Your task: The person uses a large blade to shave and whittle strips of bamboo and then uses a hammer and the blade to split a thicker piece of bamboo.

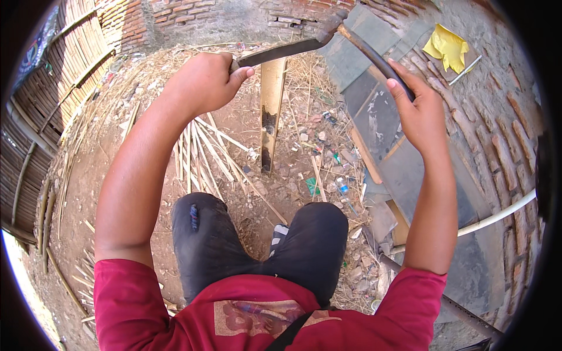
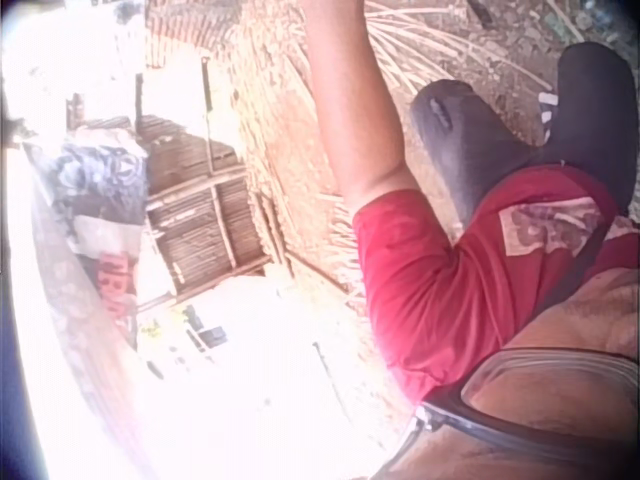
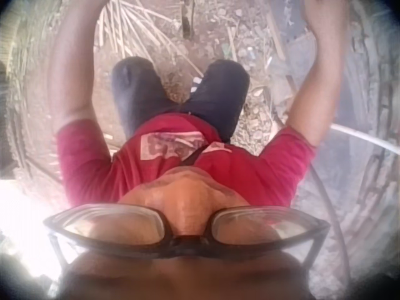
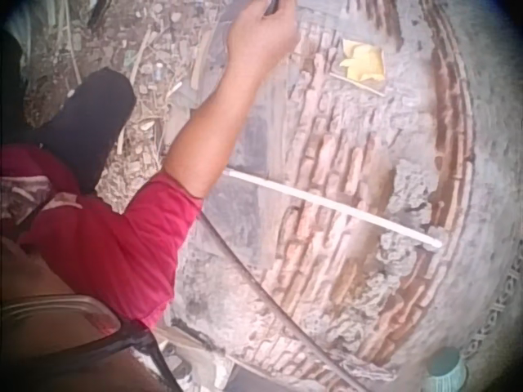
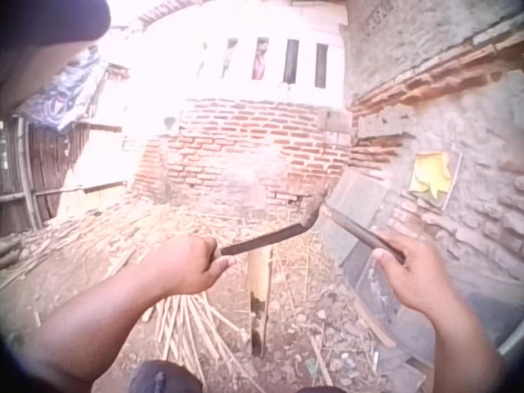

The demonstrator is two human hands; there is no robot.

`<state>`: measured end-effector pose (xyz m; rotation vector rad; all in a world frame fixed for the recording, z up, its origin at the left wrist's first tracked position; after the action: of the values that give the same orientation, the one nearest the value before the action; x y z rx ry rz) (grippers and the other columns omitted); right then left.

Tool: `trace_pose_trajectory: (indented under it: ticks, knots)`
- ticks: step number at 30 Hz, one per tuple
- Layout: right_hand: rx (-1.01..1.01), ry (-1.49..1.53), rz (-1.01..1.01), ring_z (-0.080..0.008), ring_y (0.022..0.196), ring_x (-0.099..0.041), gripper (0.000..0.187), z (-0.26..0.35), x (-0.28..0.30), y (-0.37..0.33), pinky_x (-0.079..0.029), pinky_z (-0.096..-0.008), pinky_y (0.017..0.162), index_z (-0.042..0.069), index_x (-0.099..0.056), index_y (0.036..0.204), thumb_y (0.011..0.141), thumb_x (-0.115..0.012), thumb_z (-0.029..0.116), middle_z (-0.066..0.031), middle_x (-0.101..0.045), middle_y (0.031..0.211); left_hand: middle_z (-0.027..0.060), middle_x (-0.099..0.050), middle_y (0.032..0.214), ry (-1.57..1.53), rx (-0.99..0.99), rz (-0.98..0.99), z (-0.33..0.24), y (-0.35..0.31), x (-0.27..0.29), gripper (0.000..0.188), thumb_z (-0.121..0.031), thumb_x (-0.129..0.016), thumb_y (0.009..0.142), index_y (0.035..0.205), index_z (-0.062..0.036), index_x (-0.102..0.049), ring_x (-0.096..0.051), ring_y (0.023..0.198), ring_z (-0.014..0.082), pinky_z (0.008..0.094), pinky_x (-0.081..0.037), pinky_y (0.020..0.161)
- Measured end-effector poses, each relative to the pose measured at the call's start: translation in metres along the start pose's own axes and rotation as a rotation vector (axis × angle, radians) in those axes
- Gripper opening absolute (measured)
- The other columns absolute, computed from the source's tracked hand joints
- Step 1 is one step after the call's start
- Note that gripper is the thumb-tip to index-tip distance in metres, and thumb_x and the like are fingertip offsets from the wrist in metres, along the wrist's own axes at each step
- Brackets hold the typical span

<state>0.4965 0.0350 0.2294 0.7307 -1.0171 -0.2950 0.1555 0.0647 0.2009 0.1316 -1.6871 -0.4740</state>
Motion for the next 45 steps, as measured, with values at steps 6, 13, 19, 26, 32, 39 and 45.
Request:
trace_pose_trajectory:
  ticks: [6,13,19,26,32,39,45]
  knots:
    - [0.045,0.112,-0.295,-0.0203,0.081,-0.070,0.040,0.007,0.012,0.004,-0.053,-0.0335,0.080,0.023,-0.066,0.139,0.101,-0.065,0.037,-0.0137,-0.076,0.099,0.0222,-0.065,0.071,0.006,-0.011,-0.018,0.008,-0.001,-0.003,0.060,-0.054,-0.053,0.105,0.093,0.0039,-0.065,-0.067,0.071,0.0392,0.0493,-0.054,0.071]
    - [0.061,-0.090,-0.225,-0.0210,0.083,-0.070,0.039,0.014,0.009,0.000,-0.054,-0.0334,0.079,0.027,-0.066,0.140,0.102,-0.065,0.036,-0.0134,-0.076,0.101,0.0203,-0.070,0.082,0.050,-0.061,0.039,-0.011,-0.007,-0.002,0.040,-0.037,-0.070,0.097,0.098,0.0023,-0.066,-0.071,0.083,0.0390,0.0484,-0.056,0.077]
    - [0.004,0.007,-0.125,-0.0218,0.107,-0.072,0.042,0.017,0.002,-0.023,-0.052,-0.0329,0.095,0.018,-0.065,0.141,0.103,-0.065,0.034,-0.0137,-0.075,0.119,0.0190,-0.073,0.089,0.048,0.007,0.073,-0.008,-0.006,-0.008,0.023,-0.021,-0.071,0.095,0.102,-0.0004,-0.068,-0.072,0.088,0.0369,0.0464,-0.056,0.083]
    - [0.077,0.079,-0.253,-0.0208,0.110,-0.070,0.041,0.006,0.013,-0.026,-0.051,-0.0330,0.096,0.018,-0.065,0.142,0.104,-0.064,0.032,-0.0137,-0.074,0.122,0.0205,-0.073,0.093,0.080,0.050,0.059,-0.004,-0.006,-0.011,0.017,-0.014,-0.066,0.095,0.105,-0.0007,-0.068,-0.072,0.091,0.0376,0.0467,-0.056,0.086]
    - [-0.074,-0.029,-0.013,-0.0256,0.115,-0.070,0.040,0.000,-0.014,-0.039,-0.051,-0.0346,0.099,0.020,-0.065,0.141,0.103,-0.065,0.031,-0.0125,-0.073,0.128,0.0214,-0.073,0.096,0.092,0.087,0.066,-0.002,-0.003,-0.014,0.019,-0.012,-0.063,0.095,0.108,-0.0003,-0.068,-0.072,0.094,0.0386,0.0471,-0.056,0.087]
    - [0.005,0.140,-0.324,-0.0163,0.101,-0.069,0.039,0.005,0.022,-0.026,-0.051,-0.0311,0.090,0.018,-0.066,0.139,0.104,-0.064,0.035,-0.0090,-0.074,0.120,0.0224,-0.073,0.097,0.066,0.077,0.084,-0.003,-0.006,-0.013,0.020,-0.013,-0.062,0.095,0.109,-0.0008,-0.067,-0.071,0.095,0.0395,0.0478,-0.056,0.088]
    - [-0.036,-0.007,-0.050,-0.0257,0.110,-0.071,0.039,0.003,-0.011,-0.029,-0.052,-0.0356,0.097,0.017,-0.067,0.137,0.103,-0.064,0.034,-0.0148,-0.073,0.125,0.0223,-0.073,0.096,0.072,0.058,0.019,-0.009,-0.004,-0.016,0.017,-0.011,-0.061,0.095,0.107,-0.0005,-0.068,-0.071,0.093,0.0395,0.0485,-0.056,0.087]
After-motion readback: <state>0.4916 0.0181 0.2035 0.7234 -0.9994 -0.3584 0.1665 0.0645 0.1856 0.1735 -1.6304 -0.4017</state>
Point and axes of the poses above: each hand's wrist, its own y-axis towards the middle knuckle, its own x-axis out of the back of the hand, z = x × y, the point moved 6 cm from there along y, towards the middle knuckle
